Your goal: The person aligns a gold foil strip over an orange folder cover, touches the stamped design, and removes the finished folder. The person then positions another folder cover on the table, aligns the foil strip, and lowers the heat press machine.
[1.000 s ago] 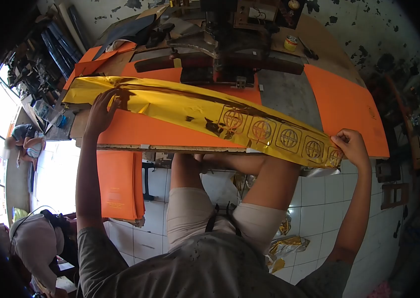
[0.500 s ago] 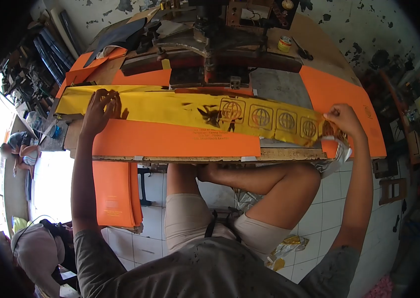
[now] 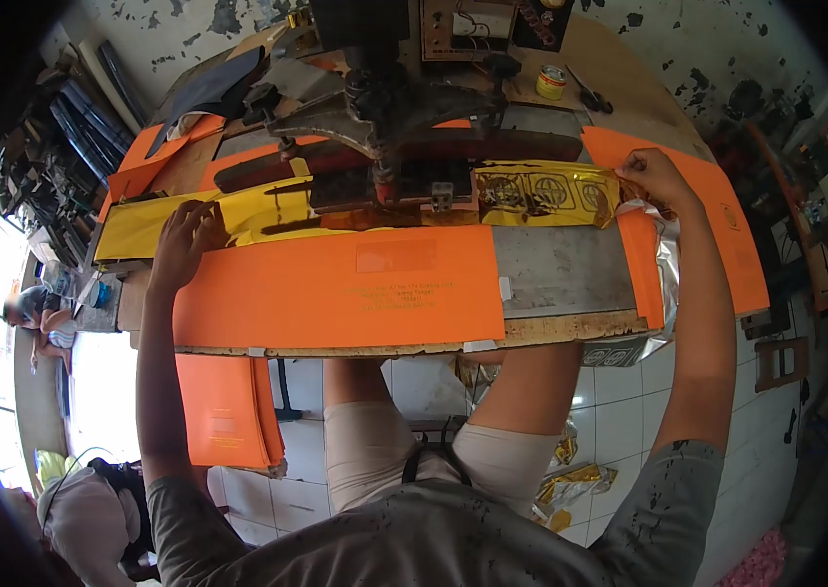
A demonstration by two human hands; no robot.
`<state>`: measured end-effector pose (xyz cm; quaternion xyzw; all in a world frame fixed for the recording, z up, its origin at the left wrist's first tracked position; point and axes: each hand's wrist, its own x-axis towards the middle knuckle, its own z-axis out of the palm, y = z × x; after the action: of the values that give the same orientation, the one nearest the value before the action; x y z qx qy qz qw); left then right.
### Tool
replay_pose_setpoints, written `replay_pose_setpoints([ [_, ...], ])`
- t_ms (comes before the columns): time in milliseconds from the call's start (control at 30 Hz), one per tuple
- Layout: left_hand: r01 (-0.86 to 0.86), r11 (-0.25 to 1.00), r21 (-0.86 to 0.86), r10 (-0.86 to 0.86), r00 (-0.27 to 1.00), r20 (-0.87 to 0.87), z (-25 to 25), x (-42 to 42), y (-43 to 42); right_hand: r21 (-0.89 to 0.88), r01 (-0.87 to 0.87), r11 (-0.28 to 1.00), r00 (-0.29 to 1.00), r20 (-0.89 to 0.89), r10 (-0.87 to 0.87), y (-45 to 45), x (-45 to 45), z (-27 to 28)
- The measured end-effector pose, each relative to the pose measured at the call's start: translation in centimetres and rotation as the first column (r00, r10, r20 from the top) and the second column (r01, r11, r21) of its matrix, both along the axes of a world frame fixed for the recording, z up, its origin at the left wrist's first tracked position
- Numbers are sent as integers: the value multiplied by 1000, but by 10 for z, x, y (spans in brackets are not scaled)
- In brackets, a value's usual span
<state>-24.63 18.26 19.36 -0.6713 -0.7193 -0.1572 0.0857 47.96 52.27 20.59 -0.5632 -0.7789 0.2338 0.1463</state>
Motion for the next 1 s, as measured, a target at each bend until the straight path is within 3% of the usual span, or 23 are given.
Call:
replay_pose_setpoints([
  [100,11,1000,-7,-11,999,31,-1,-1,-2,-89,2,996,999,-34,-5,11,2,-1],
  [200,9,1000,-11,-9,999,43,2,4,-3,-17,-39,999,999,27,39,16,4,-5],
  [300,2,1000,-29,0,999,50,1,4,-3,-28,-37,999,999,-39,36,17,4,-9],
  [400,-4,999,-36,5,999,43,0,1,-1,-148,14,989,996,-89,-28,10,-1,-1],
  [700,-11,999,-43,14,998,64,-1,2,-2,-149,64,987,978,-185,-91,5,-6,-4],
  [800,-7,999,-45,11,996,93,-1,2,-4,-128,81,988,988,-117,-96,-1,-9,1],
  [900,-1,1000,-12,2,994,106,1,0,-11,144,-39,989,994,-100,54,12,5,-15],
  [1000,-5,998,65,0,996,85,8,4,-29,218,113,970,965,-255,-55,0,12,2],
])
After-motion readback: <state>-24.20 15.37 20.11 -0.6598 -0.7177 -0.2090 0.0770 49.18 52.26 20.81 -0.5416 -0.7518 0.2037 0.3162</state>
